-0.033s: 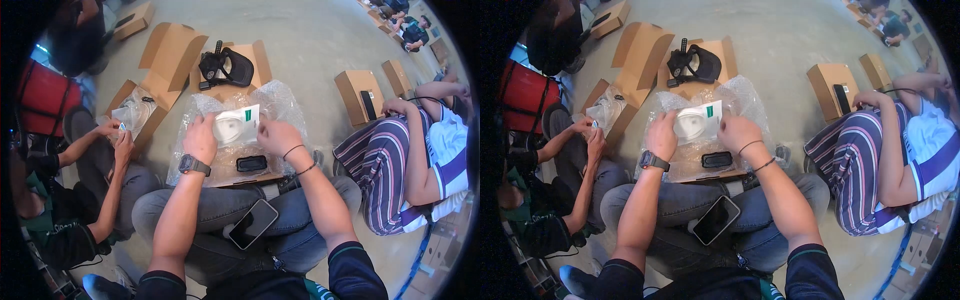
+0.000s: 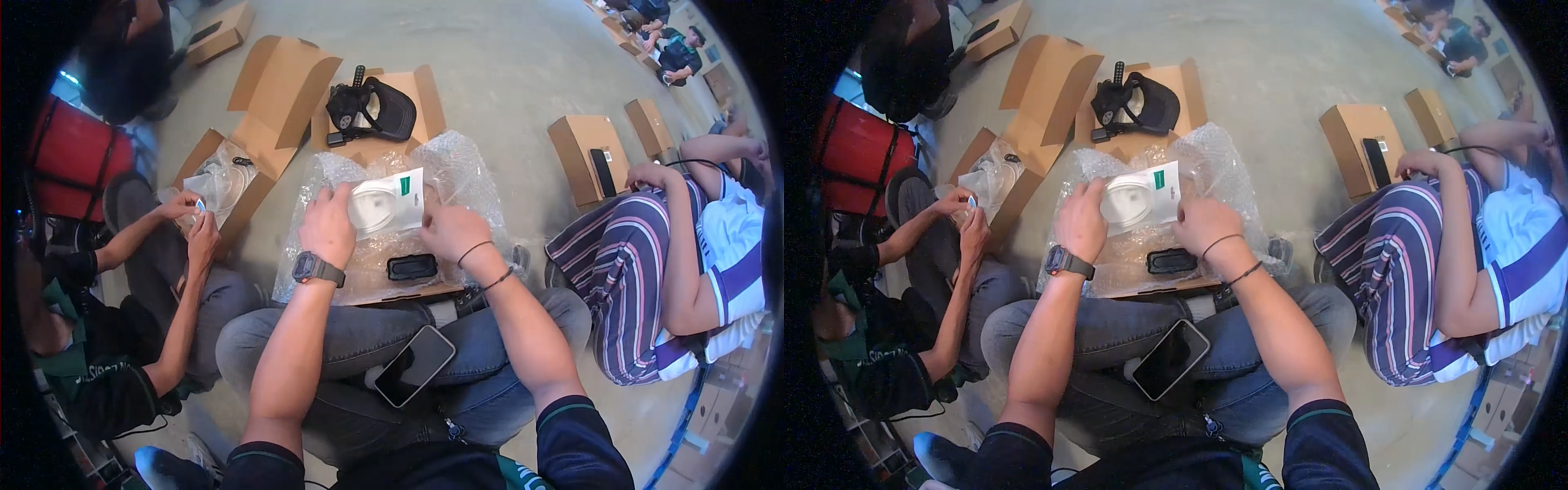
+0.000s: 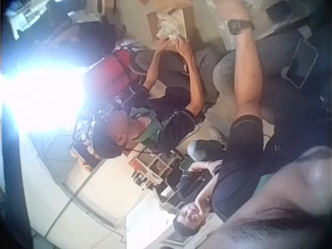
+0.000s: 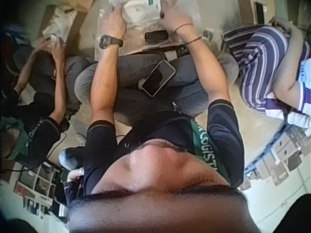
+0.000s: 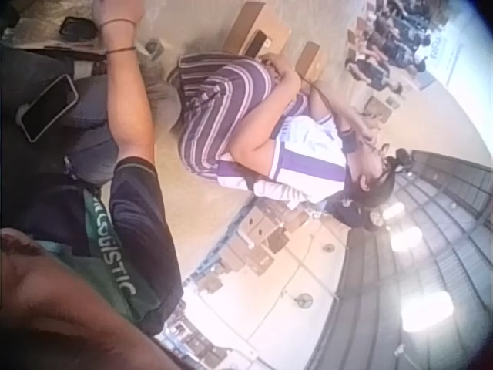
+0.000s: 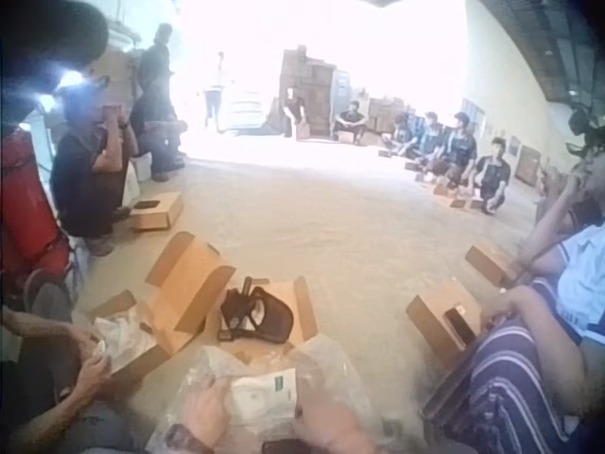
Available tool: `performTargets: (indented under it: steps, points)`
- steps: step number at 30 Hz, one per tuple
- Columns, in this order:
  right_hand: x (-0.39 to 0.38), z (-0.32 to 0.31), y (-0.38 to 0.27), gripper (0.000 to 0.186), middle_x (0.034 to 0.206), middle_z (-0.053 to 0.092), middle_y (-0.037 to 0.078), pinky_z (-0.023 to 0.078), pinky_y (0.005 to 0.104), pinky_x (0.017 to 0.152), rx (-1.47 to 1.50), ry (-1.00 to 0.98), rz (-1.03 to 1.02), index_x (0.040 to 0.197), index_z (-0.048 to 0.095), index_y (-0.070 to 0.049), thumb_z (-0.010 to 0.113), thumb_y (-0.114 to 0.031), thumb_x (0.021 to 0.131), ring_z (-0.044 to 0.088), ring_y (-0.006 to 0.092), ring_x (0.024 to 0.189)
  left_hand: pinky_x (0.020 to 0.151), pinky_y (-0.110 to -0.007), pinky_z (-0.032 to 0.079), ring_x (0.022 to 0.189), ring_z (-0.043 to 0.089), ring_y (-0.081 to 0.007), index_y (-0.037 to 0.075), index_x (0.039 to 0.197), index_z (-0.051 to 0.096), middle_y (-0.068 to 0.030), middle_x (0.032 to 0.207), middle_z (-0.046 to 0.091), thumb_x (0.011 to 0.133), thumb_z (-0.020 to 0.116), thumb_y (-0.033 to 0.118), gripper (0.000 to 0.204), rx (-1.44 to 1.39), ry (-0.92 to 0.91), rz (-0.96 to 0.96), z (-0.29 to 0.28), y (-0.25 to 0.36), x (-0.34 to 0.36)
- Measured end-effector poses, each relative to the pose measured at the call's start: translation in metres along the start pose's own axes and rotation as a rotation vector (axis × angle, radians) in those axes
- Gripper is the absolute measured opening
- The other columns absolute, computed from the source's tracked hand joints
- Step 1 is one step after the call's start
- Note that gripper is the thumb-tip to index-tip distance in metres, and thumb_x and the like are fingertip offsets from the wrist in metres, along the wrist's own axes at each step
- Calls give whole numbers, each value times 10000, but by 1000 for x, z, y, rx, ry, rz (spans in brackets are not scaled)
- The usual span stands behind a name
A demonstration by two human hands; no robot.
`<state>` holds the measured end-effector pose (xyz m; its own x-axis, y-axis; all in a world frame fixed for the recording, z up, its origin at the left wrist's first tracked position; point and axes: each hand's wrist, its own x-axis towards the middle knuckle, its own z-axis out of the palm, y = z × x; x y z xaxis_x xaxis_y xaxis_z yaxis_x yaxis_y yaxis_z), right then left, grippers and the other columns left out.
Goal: The recorder is unboxing and inspecting a white USB cable and other small electronic components as part of a group training session.
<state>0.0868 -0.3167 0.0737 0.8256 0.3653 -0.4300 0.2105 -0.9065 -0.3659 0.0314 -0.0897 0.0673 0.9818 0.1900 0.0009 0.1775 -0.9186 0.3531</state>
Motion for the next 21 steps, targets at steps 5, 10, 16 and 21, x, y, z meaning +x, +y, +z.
performTargets:
  steps: [5, 10, 16, 21]
  points:
    - [-7, 8, -7, 410, 1043, 763, 212, 601, 504, 846, -126, -3, 106, 1130, 739, -61, 732, -374, 867, 747, 382, 988, 872, -567, 560, 1067, 679, -463, 151, 1254, 631, -206, 1176, 671, 909, 554, -5, 386, -33, -47, -65, 12, -3, 0]
    - [-2, 8, -6, 476, 1044, 756, 212, 589, 509, 859, -110, 157, 121, 1227, 681, -85, 734, -419, 892, 737, 395, 990, 916, -564, 550, 1107, 668, -464, 137, 1262, 652, -234, 1162, 681, 893, 561, -31, 416, -123, -175, -26, 31, -15, 0]
    - [2, 22, -1, 443, 1017, 754, 222, 598, 510, 831, -133, 154, 94, 1232, 649, -71, 720, -367, 910, 744, 408, 964, 1007, -496, 529, 1162, 650, -438, 129, 1412, 618, -230, 1287, 649, 854, 580, -90, 601, -228, -121, 150, 65, -27, -2]
    - [8, 30, 4, 326, 1081, 760, 212, 599, 501, 853, -109, 122, 108, 1145, 734, -94, 705, -317, 908, 747, 393, 991, 1002, -487, 532, 1148, 655, -435, 104, 1426, 608, -231, 1310, 635, 853, 575, -91, 606, -157, -153, 272, 81, -37, -9]
